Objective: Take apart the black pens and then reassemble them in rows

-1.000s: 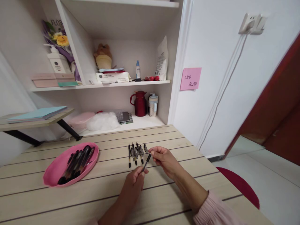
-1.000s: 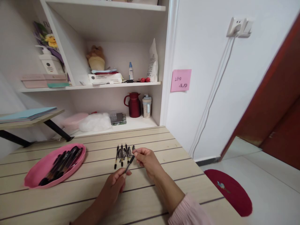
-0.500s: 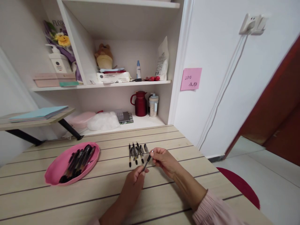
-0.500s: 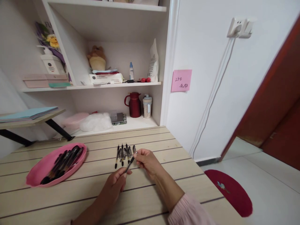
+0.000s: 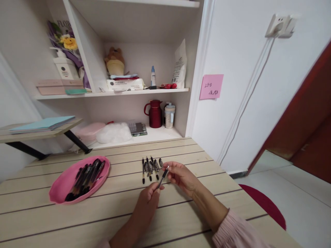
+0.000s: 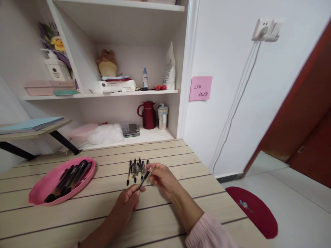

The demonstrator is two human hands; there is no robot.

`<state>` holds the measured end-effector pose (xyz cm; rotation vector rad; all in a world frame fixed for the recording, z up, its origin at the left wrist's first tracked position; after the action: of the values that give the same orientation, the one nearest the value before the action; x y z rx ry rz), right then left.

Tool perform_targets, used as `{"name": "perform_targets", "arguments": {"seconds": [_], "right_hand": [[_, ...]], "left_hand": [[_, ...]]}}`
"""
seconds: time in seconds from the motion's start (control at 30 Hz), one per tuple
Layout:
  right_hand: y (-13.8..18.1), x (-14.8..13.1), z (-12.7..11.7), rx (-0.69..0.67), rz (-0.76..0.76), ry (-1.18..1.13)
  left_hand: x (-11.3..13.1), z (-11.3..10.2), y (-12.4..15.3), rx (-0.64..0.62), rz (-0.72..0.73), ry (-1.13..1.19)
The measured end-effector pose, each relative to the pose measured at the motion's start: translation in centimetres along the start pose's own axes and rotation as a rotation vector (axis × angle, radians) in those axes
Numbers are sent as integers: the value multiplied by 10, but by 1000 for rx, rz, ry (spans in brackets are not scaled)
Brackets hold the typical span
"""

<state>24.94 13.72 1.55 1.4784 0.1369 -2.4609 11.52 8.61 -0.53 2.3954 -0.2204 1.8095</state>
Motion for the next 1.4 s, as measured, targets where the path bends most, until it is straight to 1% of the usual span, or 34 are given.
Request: {"name": "perform_targets", "arguments": {"seconds": [0.17, 0.33, 0.47, 0.63, 0.8, 1.0, 1.17, 1.23, 1.3, 1.33, 1.4], "right_hand": [[-2, 2, -7, 109, -7, 67], [-3, 3, -5, 29, 5, 1], [-3, 3, -7, 66, -3, 29], [-3, 3, -5, 29, 2, -14], [-4, 4, -8, 69, -5, 22], [-4, 2, -6, 25, -7, -19], [-4, 4, -8, 27, -24, 25], [-4, 4, -8, 30, -41, 69], [-6, 2, -9, 56, -76, 173], [-9, -1, -11, 99, -99, 296], [-19, -10, -16, 232, -146, 637]], "left_hand": [[-3, 0, -2, -31, 25, -29], [-3, 0, -1, -23, 14, -51], [0, 0, -1, -27, 26, -52], [-2, 0, -1, -21, 10, -37], [-5, 0, -2, -20, 21, -39], [-4, -1, -2, -22, 30, -40], [-2, 1, -3, -47, 5, -28], [-2, 1, -4, -34, 1, -2], [-3, 0, -5, -7, -20, 53], [-4, -1, -5, 7, -41, 91], [-6, -3, -5, 38, -89, 175]]}}
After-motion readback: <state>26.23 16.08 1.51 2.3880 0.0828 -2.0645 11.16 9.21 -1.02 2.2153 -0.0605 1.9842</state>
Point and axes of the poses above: each hand's wrist, its own y-axis away from the middle knuckle, its own z-axis out of the palm, x = y × z, the point moved 5 cm from there along -y, towards the middle knuckle, and after that the axes turned 2 degrees about -y, right-handed, at the moved point
